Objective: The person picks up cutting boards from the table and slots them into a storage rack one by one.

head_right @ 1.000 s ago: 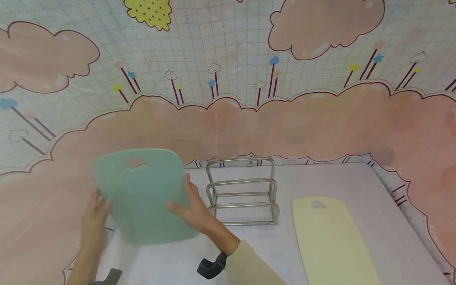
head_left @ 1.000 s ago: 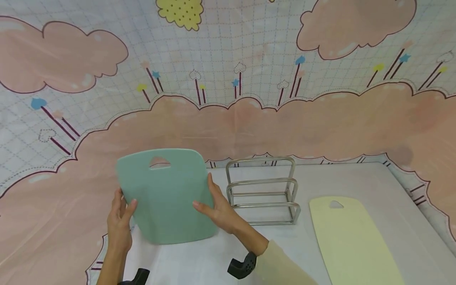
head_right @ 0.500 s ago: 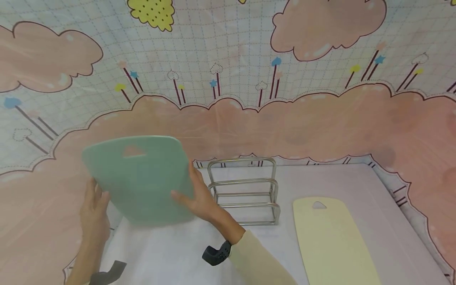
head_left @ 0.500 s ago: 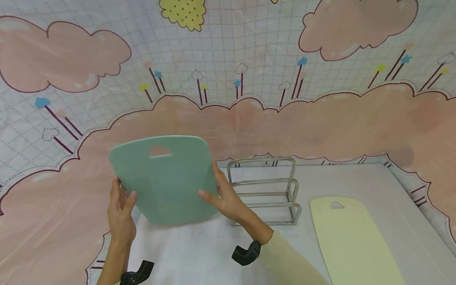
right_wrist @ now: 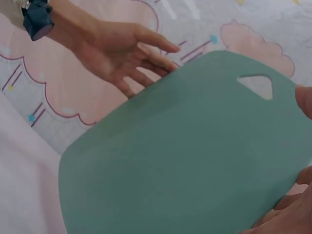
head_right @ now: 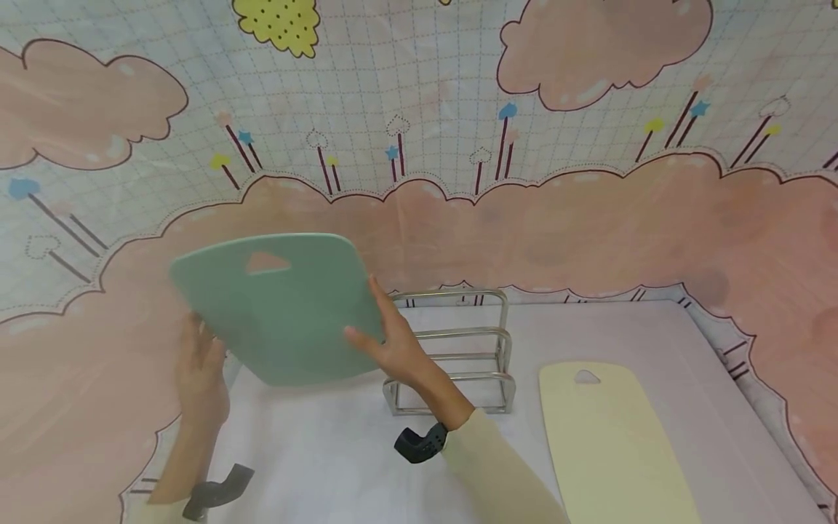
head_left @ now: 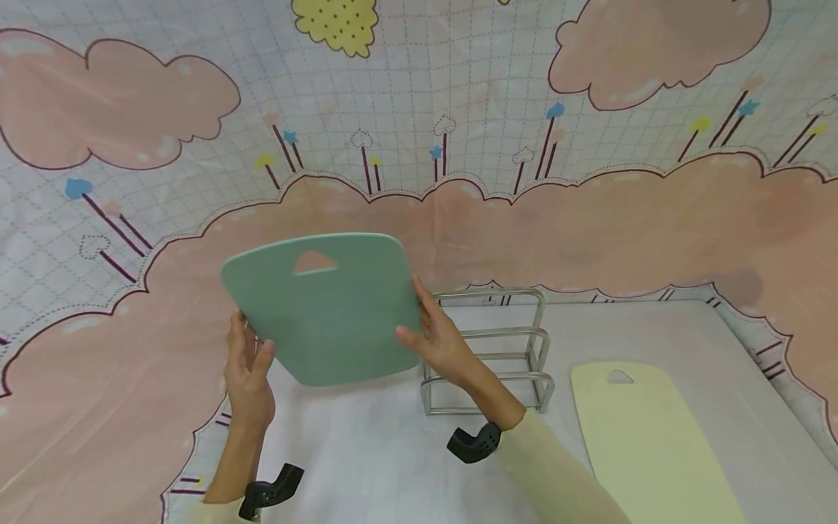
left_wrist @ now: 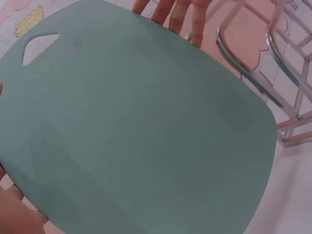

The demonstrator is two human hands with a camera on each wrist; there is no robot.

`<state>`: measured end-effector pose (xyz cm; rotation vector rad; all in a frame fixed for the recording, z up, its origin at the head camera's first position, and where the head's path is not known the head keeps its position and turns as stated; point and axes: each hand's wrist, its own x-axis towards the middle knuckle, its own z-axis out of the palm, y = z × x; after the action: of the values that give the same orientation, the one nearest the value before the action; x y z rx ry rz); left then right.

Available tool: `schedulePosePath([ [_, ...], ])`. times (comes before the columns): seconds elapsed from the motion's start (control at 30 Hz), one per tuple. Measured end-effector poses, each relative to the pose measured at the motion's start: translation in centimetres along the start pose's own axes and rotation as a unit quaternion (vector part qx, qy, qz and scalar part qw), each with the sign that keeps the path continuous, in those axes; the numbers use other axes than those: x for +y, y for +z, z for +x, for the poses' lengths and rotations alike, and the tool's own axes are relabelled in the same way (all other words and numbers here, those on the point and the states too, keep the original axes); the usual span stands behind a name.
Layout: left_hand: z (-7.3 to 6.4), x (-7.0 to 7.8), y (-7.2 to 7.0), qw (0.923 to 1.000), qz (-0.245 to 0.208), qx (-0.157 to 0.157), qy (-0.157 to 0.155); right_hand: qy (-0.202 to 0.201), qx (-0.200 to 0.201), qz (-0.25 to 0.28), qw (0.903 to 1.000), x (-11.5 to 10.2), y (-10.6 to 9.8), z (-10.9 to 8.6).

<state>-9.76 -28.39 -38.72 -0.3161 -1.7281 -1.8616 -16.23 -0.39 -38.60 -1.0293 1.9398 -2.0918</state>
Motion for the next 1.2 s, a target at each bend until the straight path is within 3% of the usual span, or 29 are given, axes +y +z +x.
schedulePosePath([
  [0.37, -0.5, -1.3, 2.0, 0.9993, -0.02, -0.026, -0.02, 0.0, 0.02, -0.002, 0.9998, 0.0, -2.3, -1.1],
  [0.53, -0.8, -1.8, 2.5, 0.9991, -0.008, -0.029, -0.03, -0.01, 0.025, -0.003, 0.9996, 0.3, -3.0, -1.6],
  [0.73, -0.8, -2.4, 3.1, 0.9989, -0.008, -0.04, -0.023, -0.015, 0.042, -0.002, 0.999, 0.3, -3.6, -2.0],
  [1.2, -1.1, -2.6, 3.9, 0.9974, -0.003, -0.071, -0.014, -0.018, 0.054, -0.053, 0.9969, -0.3, -4.8, -2.9],
])
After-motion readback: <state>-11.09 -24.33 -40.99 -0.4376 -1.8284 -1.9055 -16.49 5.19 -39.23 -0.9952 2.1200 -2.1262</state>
